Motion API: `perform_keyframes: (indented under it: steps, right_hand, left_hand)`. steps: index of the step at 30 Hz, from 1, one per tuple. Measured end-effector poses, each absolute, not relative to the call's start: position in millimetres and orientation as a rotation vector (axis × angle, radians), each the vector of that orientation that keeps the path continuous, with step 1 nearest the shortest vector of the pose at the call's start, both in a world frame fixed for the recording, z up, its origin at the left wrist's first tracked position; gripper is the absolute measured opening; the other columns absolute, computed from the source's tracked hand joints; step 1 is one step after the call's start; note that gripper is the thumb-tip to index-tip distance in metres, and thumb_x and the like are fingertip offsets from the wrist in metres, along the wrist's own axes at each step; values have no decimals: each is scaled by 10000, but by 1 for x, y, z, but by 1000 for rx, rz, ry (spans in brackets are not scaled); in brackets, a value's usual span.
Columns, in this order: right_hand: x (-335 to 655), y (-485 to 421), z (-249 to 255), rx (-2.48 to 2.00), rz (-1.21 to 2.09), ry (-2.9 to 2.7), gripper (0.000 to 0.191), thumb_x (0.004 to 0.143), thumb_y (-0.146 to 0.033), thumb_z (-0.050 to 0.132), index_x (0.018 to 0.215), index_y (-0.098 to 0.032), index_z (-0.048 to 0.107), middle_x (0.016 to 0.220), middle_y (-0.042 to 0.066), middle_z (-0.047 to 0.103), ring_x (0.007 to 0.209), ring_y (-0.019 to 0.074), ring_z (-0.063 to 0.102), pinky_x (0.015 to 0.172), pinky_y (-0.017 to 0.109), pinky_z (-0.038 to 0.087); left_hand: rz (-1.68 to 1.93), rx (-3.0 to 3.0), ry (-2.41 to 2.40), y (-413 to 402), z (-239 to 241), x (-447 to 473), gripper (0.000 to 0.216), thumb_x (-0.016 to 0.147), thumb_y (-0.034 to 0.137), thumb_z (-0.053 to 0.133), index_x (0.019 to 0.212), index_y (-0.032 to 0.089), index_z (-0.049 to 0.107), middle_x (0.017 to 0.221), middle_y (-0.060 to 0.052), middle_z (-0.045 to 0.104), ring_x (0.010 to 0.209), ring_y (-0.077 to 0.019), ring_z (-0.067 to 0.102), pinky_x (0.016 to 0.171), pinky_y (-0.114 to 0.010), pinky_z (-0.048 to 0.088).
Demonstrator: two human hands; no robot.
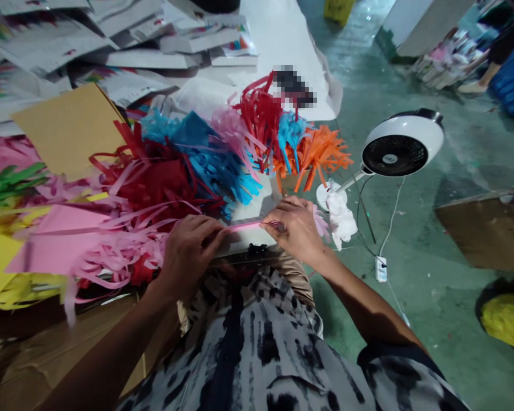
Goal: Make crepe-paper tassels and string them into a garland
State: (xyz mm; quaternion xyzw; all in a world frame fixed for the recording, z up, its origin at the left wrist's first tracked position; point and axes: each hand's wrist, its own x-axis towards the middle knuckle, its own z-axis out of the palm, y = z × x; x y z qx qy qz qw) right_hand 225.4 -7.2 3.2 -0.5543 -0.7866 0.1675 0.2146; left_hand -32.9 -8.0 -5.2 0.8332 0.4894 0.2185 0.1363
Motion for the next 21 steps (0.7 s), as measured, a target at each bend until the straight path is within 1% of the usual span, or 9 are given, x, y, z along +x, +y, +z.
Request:
perform_keyframes:
  steps: [3, 6, 10, 15, 18, 20, 21]
  right_hand:
    - [226, -8, 3, -1565, 510, -2142, 149, 963, -332, 736, 839, -248, 746, 834, 2, 737, 965, 245, 622, 895, 389, 319]
    - [227, -8, 4, -1583, 516, -2158, 165, 991, -328, 686, 858, -249, 743, 846, 9, 740, 962, 248, 619, 871, 386, 318]
    - [224, -8, 4, -1634, 431, -2213, 171, 998, -335, 643, 887, -232, 723, 853, 37, 738, 1016, 285, 598, 859, 402, 308]
    - [213, -7, 2, -1714, 282, -2301, 180, 984, -341, 614, 874, -219, 686, 846, 76, 730, 1008, 314, 560, 842, 441, 311]
    - [207, -11, 1, -1726, 114, -2308, 202, 985, -362, 582, 882, -219, 681, 869, 110, 718, 1017, 333, 538, 893, 486, 332]
    - [204, -14, 1, -1729, -4, -2288, 193, 995, -356, 564, 950, -219, 693, 958, 125, 720, 1071, 339, 531, 976, 527, 331]
    - [202, -16, 1, -1712, -41, -2291, 179, 1002, -333, 556, 1003, -225, 699, 1016, 120, 722, 1117, 336, 530, 1028, 543, 316]
  left_hand:
    - [621, 2360, 1468, -6, -7, -31, 174, 1005, 304, 621, 896, 189, 693, 930, -47, 706, 896, -230, 577, 815, -379, 449]
    - [608, 2361, 1519, -5, -8, -29, 163, 986, 292, 646, 861, 191, 675, 898, -44, 694, 881, -232, 574, 806, -382, 445]
    - [524, 2407, 1550, -2, -6, -26, 173, 992, 292, 620, 855, 193, 658, 879, -52, 681, 872, -242, 572, 791, -388, 440]
    - [448, 2459, 1561, 4, -3, -25, 200, 960, 314, 651, 797, 200, 642, 827, -56, 674, 837, -249, 578, 747, -386, 431]
    - [425, 2500, 1576, 5, -3, -24, 199, 946, 316, 665, 784, 204, 638, 808, -60, 668, 824, -256, 580, 728, -389, 427]
    - [442, 2539, 1589, 2, -2, -21, 149, 953, 299, 656, 847, 195, 662, 852, -74, 685, 857, -266, 590, 753, -399, 434]
    - [479, 2569, 1581, 1, -2, -19, 110, 963, 281, 644, 916, 189, 681, 912, -83, 707, 902, -273, 599, 785, -409, 439]
